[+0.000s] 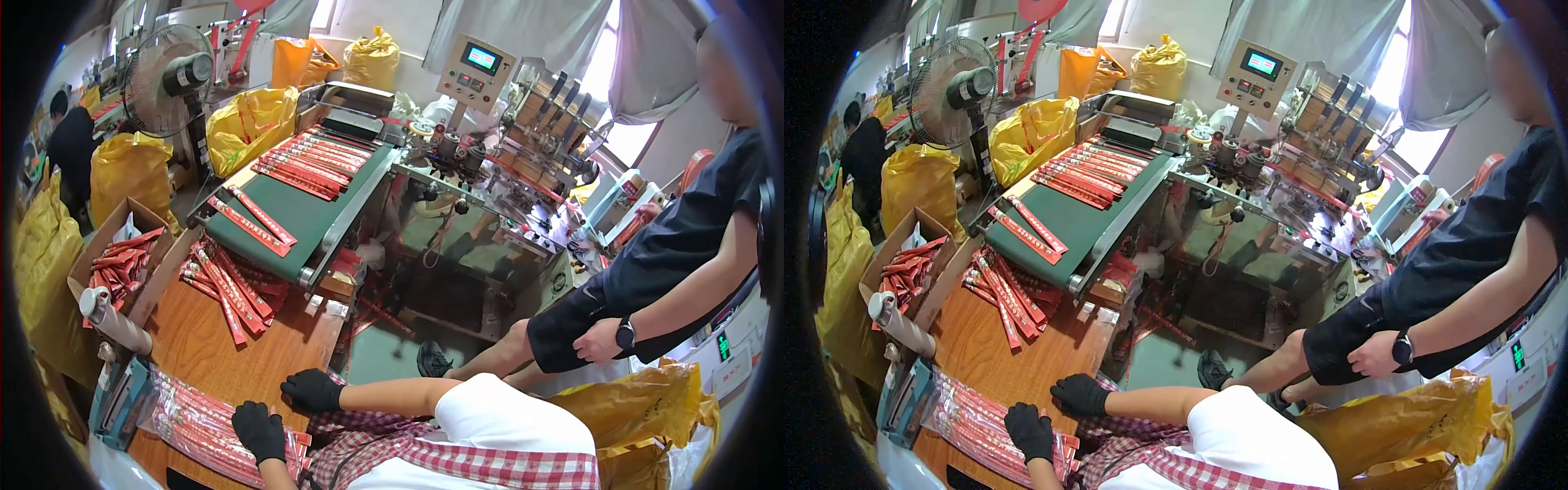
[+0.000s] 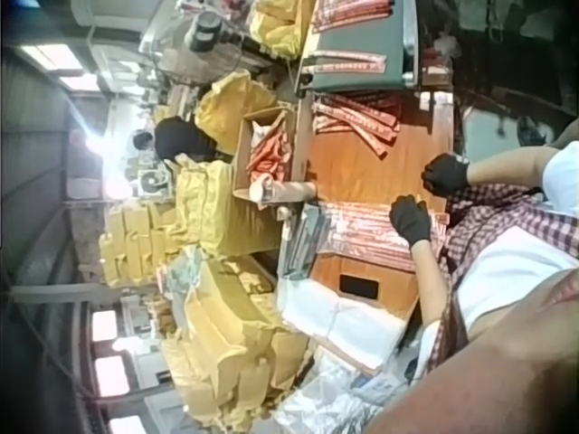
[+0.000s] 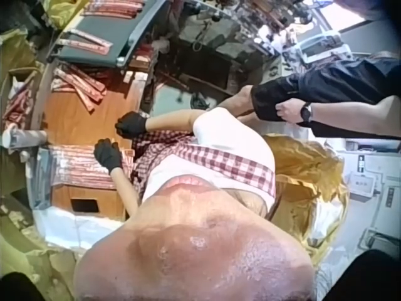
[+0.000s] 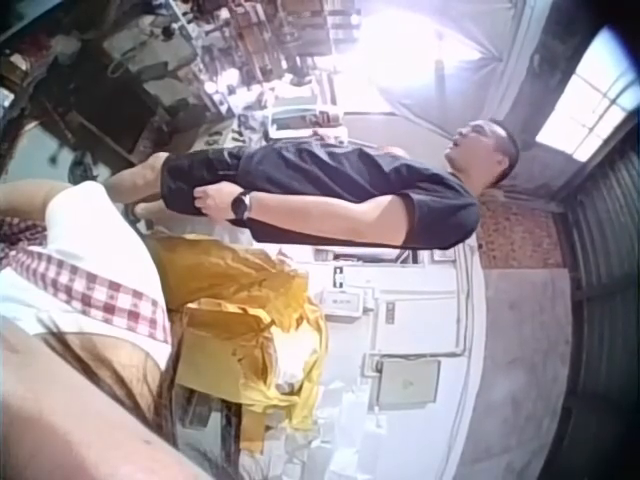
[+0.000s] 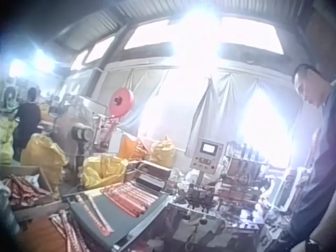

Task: Bundling incense sticks and sealing them in plastic bags using a heat sealer.

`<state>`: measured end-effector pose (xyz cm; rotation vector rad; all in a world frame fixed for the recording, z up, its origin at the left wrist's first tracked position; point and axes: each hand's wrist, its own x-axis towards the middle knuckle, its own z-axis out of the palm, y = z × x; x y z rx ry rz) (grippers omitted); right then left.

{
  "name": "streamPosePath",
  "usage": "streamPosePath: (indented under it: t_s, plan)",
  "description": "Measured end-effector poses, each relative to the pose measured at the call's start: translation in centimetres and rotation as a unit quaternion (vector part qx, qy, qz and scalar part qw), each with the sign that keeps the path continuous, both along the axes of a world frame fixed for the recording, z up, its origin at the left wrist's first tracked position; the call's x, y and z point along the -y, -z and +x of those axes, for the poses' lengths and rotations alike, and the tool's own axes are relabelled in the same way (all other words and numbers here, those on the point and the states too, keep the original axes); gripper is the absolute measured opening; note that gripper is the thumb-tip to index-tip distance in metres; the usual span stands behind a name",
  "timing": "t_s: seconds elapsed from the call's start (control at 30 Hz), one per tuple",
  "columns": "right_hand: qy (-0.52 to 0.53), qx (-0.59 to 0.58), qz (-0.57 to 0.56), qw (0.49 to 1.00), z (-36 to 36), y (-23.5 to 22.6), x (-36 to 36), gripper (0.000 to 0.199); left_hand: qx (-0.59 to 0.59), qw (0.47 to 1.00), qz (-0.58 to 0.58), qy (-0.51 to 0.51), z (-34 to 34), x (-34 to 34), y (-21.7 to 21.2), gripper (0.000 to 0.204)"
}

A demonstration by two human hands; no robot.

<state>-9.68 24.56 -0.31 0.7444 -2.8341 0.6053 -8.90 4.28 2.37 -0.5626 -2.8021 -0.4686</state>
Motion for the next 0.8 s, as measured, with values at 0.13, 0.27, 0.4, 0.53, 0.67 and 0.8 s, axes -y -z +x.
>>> streamPosePath:
  t_s: [0.13, 0.27, 0.4, 0.53, 0.67, 0.8]
  plan:
    - [0.0, 0.005, 0.003, 1.0, -0.1, 0.2, -0.1, 0.029, -0.007, 1.0, 0.005, 0.005, 0.0, 0.0, 0.2, 0.022]
    - [-0.007, 0.004, -0.001, 1.0, -0.1, 0.2, 0.6, 0.03, -0.027, 1.0, 0.004, 0.002, 0.2, 0.8, 0.8, 0.022]
    - [0.007, -0.013, -0.025, 1.0, 0.0, 0.1, -0.4, 0.023, -0.02, 1.0, 0.001, 0.02, -0.3, -0.4, 0.7, 0.022]
    - [0.005, -0.025, -0.044, 0.999, 0.2, -0.1, -0.1, 0.024, -0.013, 1.0, -0.002, 0.011, 0.0, -0.3, 0.2, 0.021]
    - [0.004, -0.02, -0.047, 0.999, 0.1, 0.1, -0.2, 0.024, -0.004, 1.0, -0.002, 0.005, 0.3, -0.4, -0.2, 0.02]
    - [-0.005, -0.018, -0.052, 0.998, 0.0, 0.5, -0.3, 0.025, 0.003, 1.0, -0.003, 0.007, 0.2, -0.5, -0.1, 0.02]
